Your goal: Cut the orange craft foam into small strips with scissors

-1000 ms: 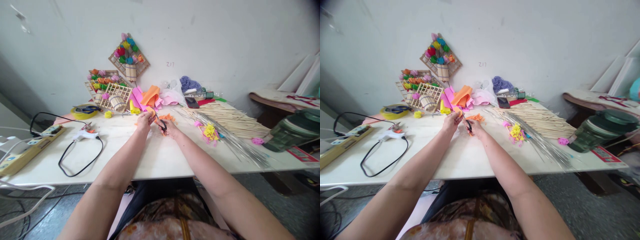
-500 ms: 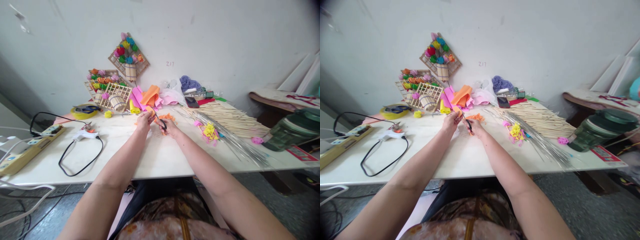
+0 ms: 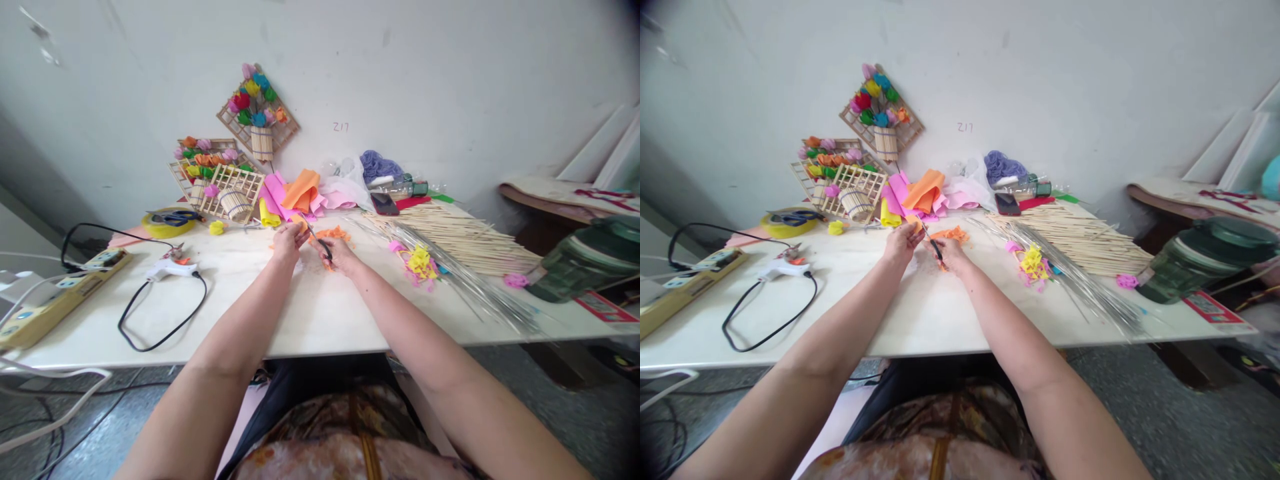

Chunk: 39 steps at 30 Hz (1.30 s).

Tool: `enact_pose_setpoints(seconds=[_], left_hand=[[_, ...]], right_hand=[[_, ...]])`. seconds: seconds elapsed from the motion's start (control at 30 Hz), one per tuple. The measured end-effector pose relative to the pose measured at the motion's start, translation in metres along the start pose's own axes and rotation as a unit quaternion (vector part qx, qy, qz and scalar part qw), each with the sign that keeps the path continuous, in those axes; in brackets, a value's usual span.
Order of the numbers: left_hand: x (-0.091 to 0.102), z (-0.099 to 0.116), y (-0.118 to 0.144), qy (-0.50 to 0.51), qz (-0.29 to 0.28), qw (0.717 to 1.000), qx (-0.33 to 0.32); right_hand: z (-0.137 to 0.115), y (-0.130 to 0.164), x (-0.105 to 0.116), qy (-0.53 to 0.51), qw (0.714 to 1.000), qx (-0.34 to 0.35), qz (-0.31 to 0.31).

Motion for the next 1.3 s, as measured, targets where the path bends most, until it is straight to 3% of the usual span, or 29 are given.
enact_pose_setpoints(seconds=[0.9,1.3], left_hand=[[0.0041,0.0008,-0.0042,-0.026,-0.003,1.0,-0.006],[0.0049,0.002,-0.0063,-0.037,-0.006,0.999,0.001]], right_hand=[[-0.0021,0.0017,-0.0017,0.004,0.999,-0.039,0.011],[-0.0004,0.0031,0.0026,-0.008,0.999,-0.033,-0.017]])
Point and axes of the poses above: each hand's wrist, its own y-axis away from the middle knuckle, its own x-axis out of the back of the hand, z = x × y, the point moved 2 cm from there along -y, towards the middle knuckle, and after that the axes turned 8 degrees about z, right-handed, at the moved point
